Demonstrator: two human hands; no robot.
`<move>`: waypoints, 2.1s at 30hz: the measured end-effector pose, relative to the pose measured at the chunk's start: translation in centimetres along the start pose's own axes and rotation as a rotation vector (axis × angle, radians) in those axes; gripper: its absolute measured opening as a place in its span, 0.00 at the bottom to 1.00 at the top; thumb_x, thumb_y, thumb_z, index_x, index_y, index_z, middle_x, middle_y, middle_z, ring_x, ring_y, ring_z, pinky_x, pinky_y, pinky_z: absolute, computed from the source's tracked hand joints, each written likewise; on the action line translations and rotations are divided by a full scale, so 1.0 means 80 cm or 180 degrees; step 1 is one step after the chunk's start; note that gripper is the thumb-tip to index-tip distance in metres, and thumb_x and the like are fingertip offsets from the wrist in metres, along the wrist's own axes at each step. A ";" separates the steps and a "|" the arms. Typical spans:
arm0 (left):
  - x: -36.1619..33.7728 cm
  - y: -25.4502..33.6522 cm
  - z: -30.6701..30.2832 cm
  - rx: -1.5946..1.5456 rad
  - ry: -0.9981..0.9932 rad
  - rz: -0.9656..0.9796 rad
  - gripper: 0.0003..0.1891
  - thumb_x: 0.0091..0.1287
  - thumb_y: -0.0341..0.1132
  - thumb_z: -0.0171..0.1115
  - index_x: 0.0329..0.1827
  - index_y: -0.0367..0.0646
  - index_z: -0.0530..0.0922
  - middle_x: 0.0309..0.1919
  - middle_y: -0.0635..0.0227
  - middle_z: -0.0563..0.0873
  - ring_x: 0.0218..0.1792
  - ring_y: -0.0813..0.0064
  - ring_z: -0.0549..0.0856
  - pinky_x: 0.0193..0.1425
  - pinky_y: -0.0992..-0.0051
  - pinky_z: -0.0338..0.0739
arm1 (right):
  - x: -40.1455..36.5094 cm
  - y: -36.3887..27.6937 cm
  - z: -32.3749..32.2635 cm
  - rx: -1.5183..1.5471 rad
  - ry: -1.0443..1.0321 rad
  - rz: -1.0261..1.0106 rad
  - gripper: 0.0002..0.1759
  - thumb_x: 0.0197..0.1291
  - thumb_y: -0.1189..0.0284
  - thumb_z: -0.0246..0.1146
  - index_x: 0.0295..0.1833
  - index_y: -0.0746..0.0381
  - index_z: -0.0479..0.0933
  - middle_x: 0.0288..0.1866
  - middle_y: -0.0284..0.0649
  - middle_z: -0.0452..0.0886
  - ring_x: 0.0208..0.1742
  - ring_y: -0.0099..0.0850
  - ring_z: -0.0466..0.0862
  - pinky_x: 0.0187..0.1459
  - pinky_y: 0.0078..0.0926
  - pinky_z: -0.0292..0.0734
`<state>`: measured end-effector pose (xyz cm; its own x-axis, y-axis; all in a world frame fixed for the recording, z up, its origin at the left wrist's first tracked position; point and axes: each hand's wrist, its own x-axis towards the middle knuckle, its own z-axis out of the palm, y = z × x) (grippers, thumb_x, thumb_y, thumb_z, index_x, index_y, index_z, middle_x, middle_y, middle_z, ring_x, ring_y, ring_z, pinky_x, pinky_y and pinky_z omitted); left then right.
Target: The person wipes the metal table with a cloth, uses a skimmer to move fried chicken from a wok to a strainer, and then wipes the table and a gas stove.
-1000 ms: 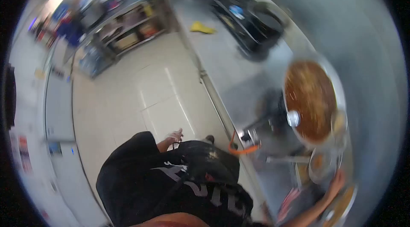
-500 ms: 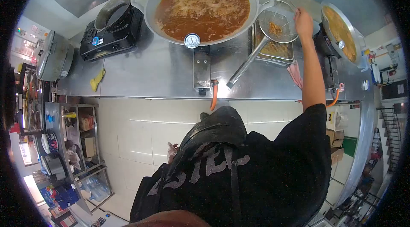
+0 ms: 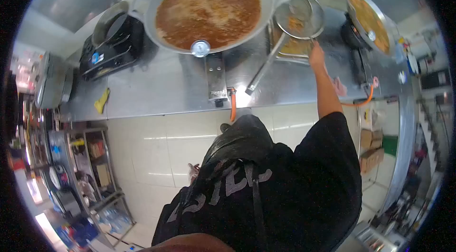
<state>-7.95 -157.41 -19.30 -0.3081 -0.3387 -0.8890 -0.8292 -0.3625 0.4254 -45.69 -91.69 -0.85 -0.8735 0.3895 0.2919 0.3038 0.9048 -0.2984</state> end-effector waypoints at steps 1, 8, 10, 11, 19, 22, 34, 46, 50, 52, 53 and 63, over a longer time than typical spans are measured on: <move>0.014 -0.002 -0.005 -0.0041 -0.0128 -0.0002 0.38 0.71 0.63 0.32 0.45 0.34 0.79 0.16 0.73 0.68 0.18 0.78 0.71 0.24 0.81 0.66 | 0.006 0.001 0.006 0.0321 0.0008 0.0071 0.20 0.62 0.75 0.52 0.61 0.62 0.69 0.44 0.54 0.81 0.42 0.43 0.84 0.40 0.41 0.78; 0.013 0.048 0.025 0.0631 -0.0312 -0.0321 0.33 0.69 0.66 0.32 0.48 0.46 0.75 0.16 0.71 0.71 0.14 0.76 0.68 0.18 0.77 0.62 | -0.034 -0.072 -0.012 0.3384 -0.0917 0.1582 0.21 0.66 0.70 0.55 0.64 0.60 0.69 0.42 0.37 0.83 0.37 0.23 0.78 0.39 0.23 0.75; 0.021 0.064 0.036 0.0193 -0.0314 -0.0360 0.33 0.68 0.67 0.32 0.49 0.46 0.74 0.16 0.72 0.71 0.14 0.77 0.66 0.17 0.77 0.60 | -0.061 -0.063 -0.015 0.3591 -0.0779 0.1683 0.22 0.66 0.66 0.55 0.65 0.56 0.68 0.46 0.33 0.81 0.43 0.25 0.78 0.46 0.31 0.73; 0.027 0.074 0.045 -0.0021 -0.0309 -0.0373 0.34 0.68 0.67 0.32 0.50 0.46 0.74 0.16 0.72 0.71 0.13 0.77 0.65 0.17 0.77 0.59 | -0.069 -0.055 -0.011 0.3703 -0.0706 0.1737 0.23 0.66 0.64 0.56 0.65 0.55 0.68 0.49 0.30 0.81 0.47 0.26 0.78 0.50 0.35 0.72; 0.017 0.097 0.120 -0.0009 -0.0443 -0.0096 0.31 0.69 0.66 0.36 0.45 0.46 0.75 0.15 0.74 0.69 0.12 0.79 0.63 0.16 0.78 0.57 | -0.149 0.199 0.012 0.0209 0.0435 0.1030 0.15 0.58 0.71 0.58 0.50 0.62 0.78 0.38 0.44 0.84 0.44 0.42 0.82 0.46 0.36 0.75; -0.003 0.089 0.152 0.0341 -0.0276 -0.0100 0.32 0.68 0.66 0.35 0.42 0.46 0.75 0.14 0.73 0.68 0.12 0.78 0.63 0.15 0.77 0.57 | -0.147 0.227 -0.015 -0.0441 0.0457 0.0927 0.14 0.58 0.71 0.58 0.49 0.60 0.78 0.39 0.44 0.83 0.45 0.43 0.81 0.47 0.38 0.75; -0.103 -0.002 0.338 0.0945 -0.0170 -0.0362 0.34 0.70 0.65 0.32 0.47 0.42 0.76 0.17 0.69 0.73 0.13 0.76 0.67 0.17 0.77 0.63 | -0.092 0.313 -0.045 0.0071 -0.1685 0.0474 0.11 0.58 0.65 0.61 0.43 0.58 0.76 0.40 0.41 0.84 0.38 0.42 0.83 0.42 0.38 0.76; -0.129 -0.041 0.381 0.0709 -0.0509 0.0041 0.33 0.70 0.63 0.34 0.45 0.41 0.76 0.16 0.72 0.72 0.15 0.79 0.68 0.19 0.78 0.64 | -0.018 0.320 -0.173 0.3270 -0.0442 0.1261 0.10 0.65 0.71 0.58 0.44 0.66 0.79 0.29 0.33 0.79 0.32 0.19 0.76 0.35 0.19 0.72; -0.106 -0.054 0.359 0.0506 -0.0689 0.0204 0.33 0.70 0.64 0.34 0.46 0.41 0.75 0.17 0.72 0.72 0.15 0.79 0.68 0.18 0.78 0.63 | 0.014 0.295 -0.241 0.2485 0.0038 0.0592 0.12 0.63 0.68 0.60 0.44 0.65 0.79 0.28 0.33 0.79 0.30 0.19 0.77 0.32 0.18 0.72; -0.100 -0.072 0.345 0.0400 -0.0768 0.0284 0.33 0.70 0.64 0.34 0.45 0.42 0.75 0.18 0.71 0.73 0.14 0.79 0.68 0.18 0.78 0.63 | 0.019 0.262 -0.270 0.2360 0.0042 0.0499 0.12 0.62 0.67 0.61 0.44 0.65 0.79 0.28 0.33 0.79 0.30 0.19 0.77 0.31 0.19 0.73; -0.108 -0.083 0.336 0.0406 -0.0751 0.0233 0.33 0.69 0.65 0.35 0.45 0.42 0.75 0.18 0.71 0.73 0.14 0.79 0.68 0.17 0.78 0.63 | 0.014 0.242 -0.280 0.2473 -0.0032 0.0536 0.12 0.62 0.67 0.61 0.44 0.65 0.79 0.28 0.34 0.79 0.30 0.19 0.78 0.30 0.20 0.73; -0.102 -0.194 0.295 0.0223 -0.0448 -0.0370 0.32 0.70 0.64 0.34 0.41 0.42 0.75 0.14 0.72 0.70 0.15 0.78 0.69 0.16 0.77 0.62 | -0.141 0.205 -0.129 0.2328 -0.2227 -0.0599 0.11 0.58 0.69 0.59 0.44 0.61 0.80 0.37 0.42 0.84 0.38 0.36 0.83 0.46 0.30 0.76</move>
<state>-3.59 -128.49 -22.61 -0.2663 -0.1716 -0.9485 -0.8919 -0.3292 0.3100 -26.90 -79.49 0.29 -0.9801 -0.1468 -0.1335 0.0375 0.5236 -0.8511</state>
